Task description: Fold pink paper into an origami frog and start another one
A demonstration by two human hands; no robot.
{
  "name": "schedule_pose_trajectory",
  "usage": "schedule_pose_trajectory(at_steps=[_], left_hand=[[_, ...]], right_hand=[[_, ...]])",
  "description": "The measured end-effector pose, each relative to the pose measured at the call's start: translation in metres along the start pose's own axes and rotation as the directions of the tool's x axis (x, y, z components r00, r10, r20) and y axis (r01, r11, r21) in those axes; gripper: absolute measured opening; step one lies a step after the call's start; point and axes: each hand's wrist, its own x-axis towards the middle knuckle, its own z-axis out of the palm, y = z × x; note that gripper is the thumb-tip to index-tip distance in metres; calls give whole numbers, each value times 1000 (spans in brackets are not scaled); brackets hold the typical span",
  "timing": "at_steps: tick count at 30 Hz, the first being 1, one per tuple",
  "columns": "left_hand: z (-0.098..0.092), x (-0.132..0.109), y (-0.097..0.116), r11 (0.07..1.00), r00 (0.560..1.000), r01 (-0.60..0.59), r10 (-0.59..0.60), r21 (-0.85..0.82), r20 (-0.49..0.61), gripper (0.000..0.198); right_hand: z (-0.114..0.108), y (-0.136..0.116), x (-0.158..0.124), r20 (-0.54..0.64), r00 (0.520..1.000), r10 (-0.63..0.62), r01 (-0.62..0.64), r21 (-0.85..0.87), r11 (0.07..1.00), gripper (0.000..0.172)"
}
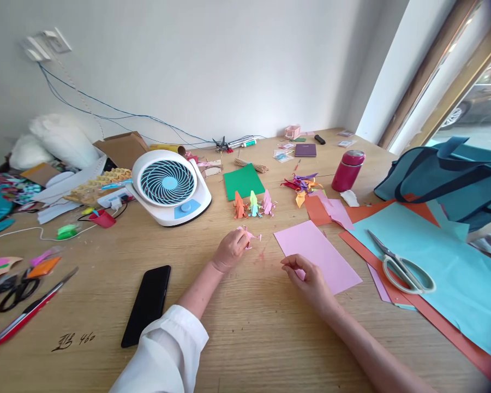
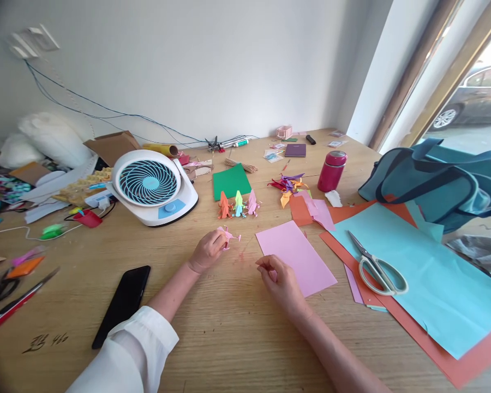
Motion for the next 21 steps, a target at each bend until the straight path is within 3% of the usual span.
schedule_pose_trajectory(at_steps=[4, 8, 13, 16, 19, 21], left_hand=[[8, -3, -5, 997, 996, 71, -70, -10, 46, 26], [5, -16, -2, 993, 989, 119, -116, -27, 87, 20], [-6, -31, 16, 971, 970, 236, -234, -23, 68, 22], [-8, -33, 34, 953, 954, 298, -296, -44, 46, 21], [-7, -30, 55, 940, 943, 332, -332, -81, 25, 19], [-5, -28, 69, 941, 948, 317, -315, -115, 40, 16]], right_hand=[[-2, -1, -2, 60, 998, -6, 8, -36, 999, 19], [-4, -3, -5, 92, 995, -30, 36, -58, 998, 19], [-13, -3, -4, 91, 994, -58, 66, -96, 993, 18], [-28, 10, 0, 8, 999, -31, 32, -209, 977, 18], [-50, 32, 4, -126, 992, 24, -77, -436, 897, 26], [-65, 43, 5, -197, 979, 61, -175, -640, 748, 38]])
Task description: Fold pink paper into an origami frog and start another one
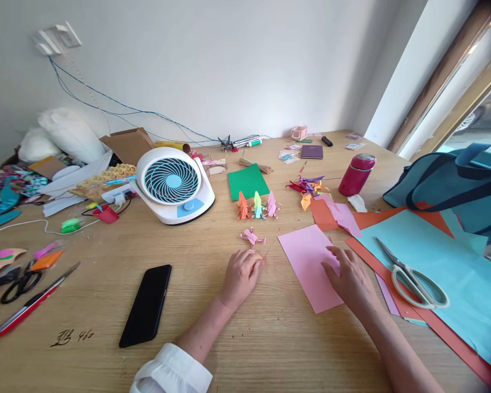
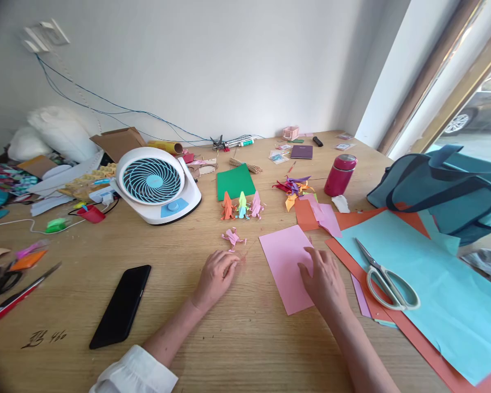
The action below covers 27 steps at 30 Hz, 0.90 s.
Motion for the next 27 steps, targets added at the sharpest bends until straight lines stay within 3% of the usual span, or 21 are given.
schedule_pose_trajectory(at_steps=[3, 6, 10, 15, 22, 27], left_hand=[[8, -2, 18, 995, 996, -18, 27, -100, 88, 15], [19, -3, 32, 984, 990, 70, -48, -166, 131, 17], [30, -1, 49, 966, 978, 164, -134, -199, 158, 30], [33, -1, 65, 982, 967, 135, -102, -133, 232, 48], [36, -2, 64, 995, 956, 50, -21, -91, 293, 46], [36, -3, 62, 995, 936, -3, 38, -103, 349, 55]], right_hand=[[-4, 15, 2, 4, 993, 117, -112, -266, 958, 51], [-3, 18, 1, 15, 991, 130, -118, -324, 939, 55], [0, 18, 2, 49, 995, 89, -74, -247, 966, 51], [1, 14, 2, 66, 997, 47, -32, -211, 977, 47], [9, 12, -1, -13, 998, -69, 66, -146, 987, 48], [10, 13, -1, 23, 1000, 3, -2, -16, 1000, 45]])
